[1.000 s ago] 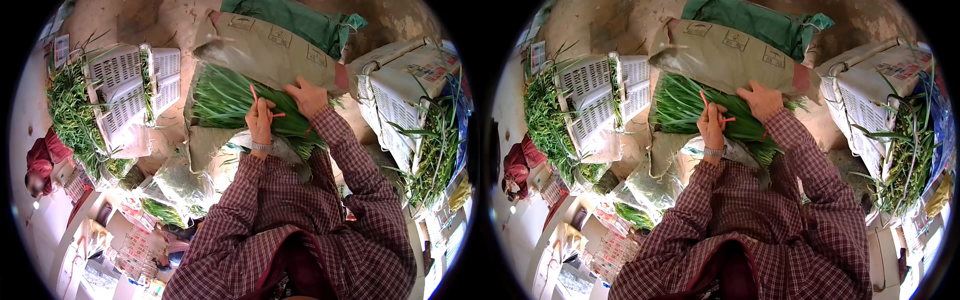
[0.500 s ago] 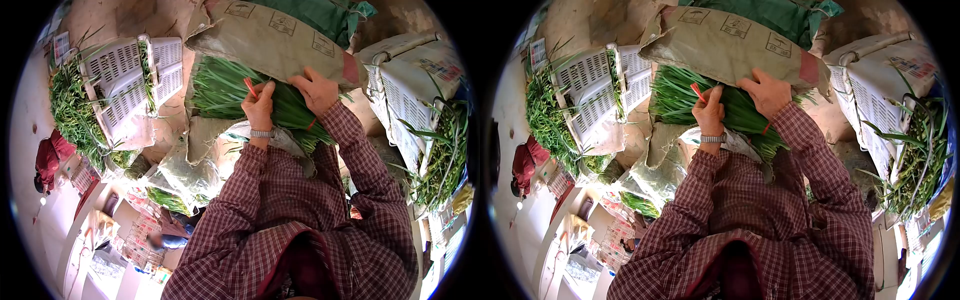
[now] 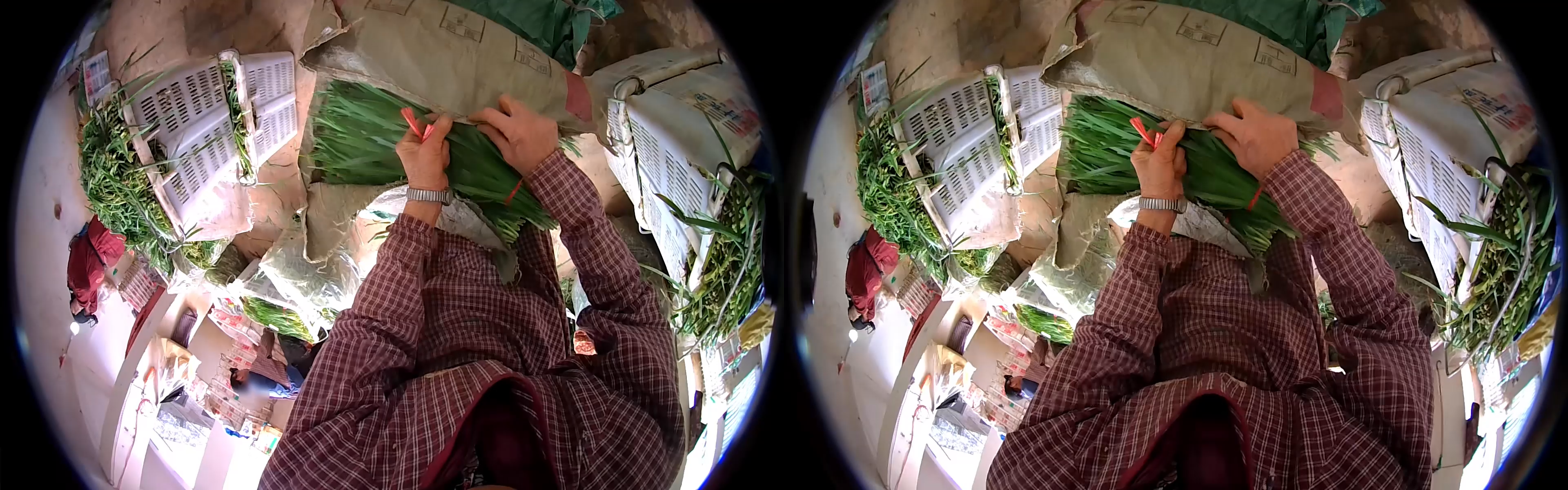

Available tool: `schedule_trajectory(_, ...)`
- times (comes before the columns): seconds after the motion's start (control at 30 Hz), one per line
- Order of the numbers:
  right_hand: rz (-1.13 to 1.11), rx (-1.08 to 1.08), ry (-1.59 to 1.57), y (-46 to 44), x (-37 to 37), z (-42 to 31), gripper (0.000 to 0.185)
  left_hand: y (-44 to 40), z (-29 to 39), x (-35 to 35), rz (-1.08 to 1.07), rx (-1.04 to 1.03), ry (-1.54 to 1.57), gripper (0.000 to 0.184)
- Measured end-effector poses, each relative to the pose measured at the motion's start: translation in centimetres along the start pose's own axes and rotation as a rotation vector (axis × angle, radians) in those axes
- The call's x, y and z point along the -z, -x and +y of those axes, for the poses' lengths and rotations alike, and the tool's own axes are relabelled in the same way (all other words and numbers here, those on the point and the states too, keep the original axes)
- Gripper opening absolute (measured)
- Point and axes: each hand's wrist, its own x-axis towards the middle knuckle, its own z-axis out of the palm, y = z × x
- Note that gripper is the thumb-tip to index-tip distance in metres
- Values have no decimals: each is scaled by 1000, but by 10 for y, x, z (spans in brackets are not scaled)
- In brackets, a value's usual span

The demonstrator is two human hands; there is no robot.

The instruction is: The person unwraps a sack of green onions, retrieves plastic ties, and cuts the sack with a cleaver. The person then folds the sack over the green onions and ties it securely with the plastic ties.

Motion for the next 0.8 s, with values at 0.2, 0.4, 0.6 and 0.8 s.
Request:
schedule_trajectory(0.2, 225, 57, 23, -21, 3, -12, 10, -3, -1, -3, -16, 6, 5, 10)
schedule_trajectory(0.4, 82, -27, -96, -32, -9, -25, 10, -4, -3, -5, 22, -35, -52, 8)
schedule_trajectory(0.6, 38, -21, 22, -34, -10, -24, 10, -6, -6, -5, 10, -51, -37, 9)
schedule_trajectory(0.8, -22, -56, -1, -41, -13, -17, 10, -9, -10, -4, 0, -87, -67, 10)
